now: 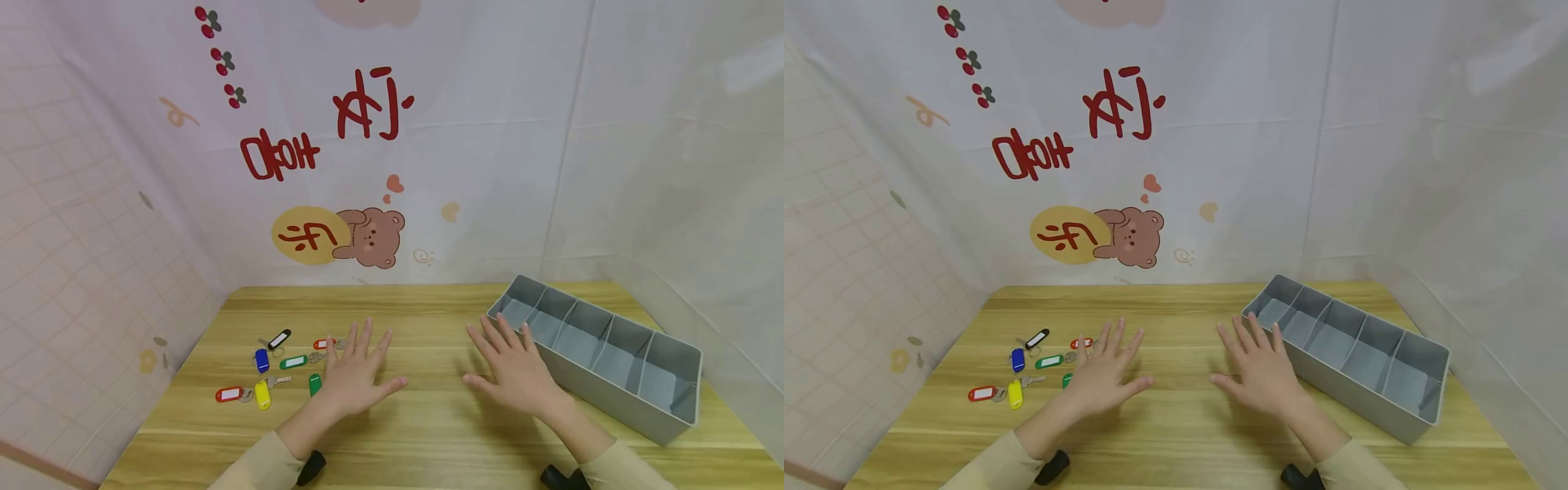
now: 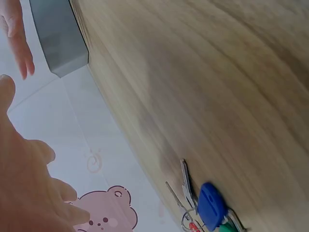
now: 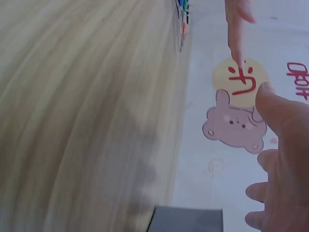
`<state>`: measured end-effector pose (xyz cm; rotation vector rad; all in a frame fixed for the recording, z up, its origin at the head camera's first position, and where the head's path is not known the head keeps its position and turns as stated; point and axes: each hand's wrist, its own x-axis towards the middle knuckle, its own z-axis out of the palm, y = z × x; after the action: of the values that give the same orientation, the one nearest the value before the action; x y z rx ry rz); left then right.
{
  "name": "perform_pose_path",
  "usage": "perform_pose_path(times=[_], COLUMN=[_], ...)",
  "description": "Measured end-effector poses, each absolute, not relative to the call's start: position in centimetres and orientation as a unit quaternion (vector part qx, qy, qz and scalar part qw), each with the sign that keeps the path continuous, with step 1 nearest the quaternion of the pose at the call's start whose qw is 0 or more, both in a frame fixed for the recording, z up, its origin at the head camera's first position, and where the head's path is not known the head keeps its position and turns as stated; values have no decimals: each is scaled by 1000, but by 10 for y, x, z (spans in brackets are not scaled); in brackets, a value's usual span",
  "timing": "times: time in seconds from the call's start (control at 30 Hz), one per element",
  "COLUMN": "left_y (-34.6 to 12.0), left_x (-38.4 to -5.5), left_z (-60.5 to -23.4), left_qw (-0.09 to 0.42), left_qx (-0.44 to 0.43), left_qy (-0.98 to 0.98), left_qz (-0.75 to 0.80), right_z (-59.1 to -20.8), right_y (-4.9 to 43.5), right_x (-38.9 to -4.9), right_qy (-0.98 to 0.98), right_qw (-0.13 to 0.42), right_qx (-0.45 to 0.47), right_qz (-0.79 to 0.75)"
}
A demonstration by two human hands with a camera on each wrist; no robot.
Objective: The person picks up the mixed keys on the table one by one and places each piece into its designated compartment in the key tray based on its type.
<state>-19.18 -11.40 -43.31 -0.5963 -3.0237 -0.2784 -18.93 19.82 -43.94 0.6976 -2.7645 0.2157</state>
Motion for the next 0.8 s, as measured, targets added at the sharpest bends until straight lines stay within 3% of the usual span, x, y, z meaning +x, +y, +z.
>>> perform_pose_path(times=[0.23, 0.8], left_y=[-118, -131], left_x=[-189, -186], left_z=[-432, -436], left_qw=[50, 139], left_qx=[-200, -242], left_qy=[-974, -954], left_qz=[-95, -107], right_z=[-431, -424], right_y=[220, 280], right_x=[-183, -171], right_qy=[-960, -945], right_qw=[145, 234], right_qx=[223, 185], right_qz=[87, 138])
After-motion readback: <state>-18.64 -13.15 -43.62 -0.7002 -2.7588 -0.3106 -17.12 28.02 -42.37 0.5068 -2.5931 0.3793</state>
